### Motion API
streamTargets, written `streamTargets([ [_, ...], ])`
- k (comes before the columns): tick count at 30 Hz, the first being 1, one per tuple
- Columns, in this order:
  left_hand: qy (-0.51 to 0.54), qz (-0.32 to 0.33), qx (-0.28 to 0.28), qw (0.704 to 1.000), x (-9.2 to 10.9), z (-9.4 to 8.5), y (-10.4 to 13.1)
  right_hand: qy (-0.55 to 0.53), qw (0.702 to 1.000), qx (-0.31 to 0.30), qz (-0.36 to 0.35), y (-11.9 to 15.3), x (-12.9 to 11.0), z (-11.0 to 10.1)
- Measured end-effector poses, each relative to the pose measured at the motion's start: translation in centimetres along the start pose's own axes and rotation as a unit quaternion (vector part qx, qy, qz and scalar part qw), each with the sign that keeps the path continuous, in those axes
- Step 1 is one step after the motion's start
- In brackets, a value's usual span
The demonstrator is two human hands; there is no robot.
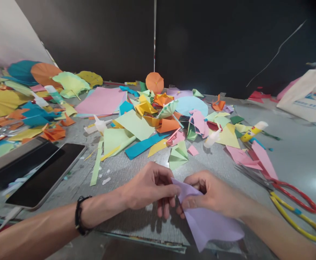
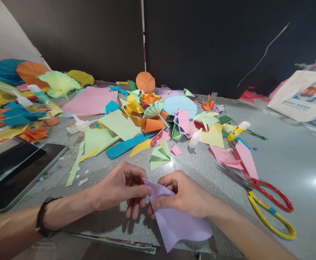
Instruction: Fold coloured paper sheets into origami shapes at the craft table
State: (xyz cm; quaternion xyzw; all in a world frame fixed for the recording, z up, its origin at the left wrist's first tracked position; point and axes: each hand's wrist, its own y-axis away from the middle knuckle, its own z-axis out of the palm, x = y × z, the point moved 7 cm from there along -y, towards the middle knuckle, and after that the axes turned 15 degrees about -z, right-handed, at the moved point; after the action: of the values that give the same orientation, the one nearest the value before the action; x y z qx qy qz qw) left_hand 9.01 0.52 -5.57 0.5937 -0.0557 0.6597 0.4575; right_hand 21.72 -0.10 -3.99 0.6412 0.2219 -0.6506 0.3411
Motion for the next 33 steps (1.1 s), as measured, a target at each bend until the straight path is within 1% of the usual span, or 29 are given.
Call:
streamTargets([
  [6,-0.002,-0.004,0.003,1.000,-0.1,0.0,-0.1,0.026,1.000,-0.007,0.000,0.0,-0.1,-0.2],
  [9,0.004,-0.004,0.007,1.000,-0.1,-0.2,-0.2,0.046,0.999,0.000,0.009,0.1,0.1,-0.5],
  [12,0.009,-0.006,0.009,1.000,0.0,-0.4,-0.3,0.031,0.999,0.004,0.010,0.1,0.2,-0.4],
  [15,0.008,-0.012,0.010,1.000,-0.1,-0.4,-0.3,0.027,1.000,-0.003,0.003,0.0,0.4,-0.2],
  [20,-0.017,-0.045,-0.005,0.999,-0.8,0.1,-0.4,0.013,1.000,-0.022,-0.004,-0.1,0.7,0.2],
  [23,-0.022,-0.047,-0.004,0.999,-1.1,0.2,-0.4,0.010,1.000,-0.017,0.001,-0.1,0.9,0.2],
  [26,-0.011,-0.043,-0.008,0.999,-1.1,0.2,-0.4,0.027,1.000,-0.011,0.007,0.0,0.9,0.0],
  [30,0.005,-0.053,-0.032,0.998,-1.2,0.3,-0.3,0.079,0.997,-0.016,-0.001,0.1,0.4,-0.1],
  [33,0.003,-0.064,-0.046,0.997,-1.3,0.4,-0.2,0.137,0.990,0.029,-0.031,0.1,-0.4,-0.6],
])
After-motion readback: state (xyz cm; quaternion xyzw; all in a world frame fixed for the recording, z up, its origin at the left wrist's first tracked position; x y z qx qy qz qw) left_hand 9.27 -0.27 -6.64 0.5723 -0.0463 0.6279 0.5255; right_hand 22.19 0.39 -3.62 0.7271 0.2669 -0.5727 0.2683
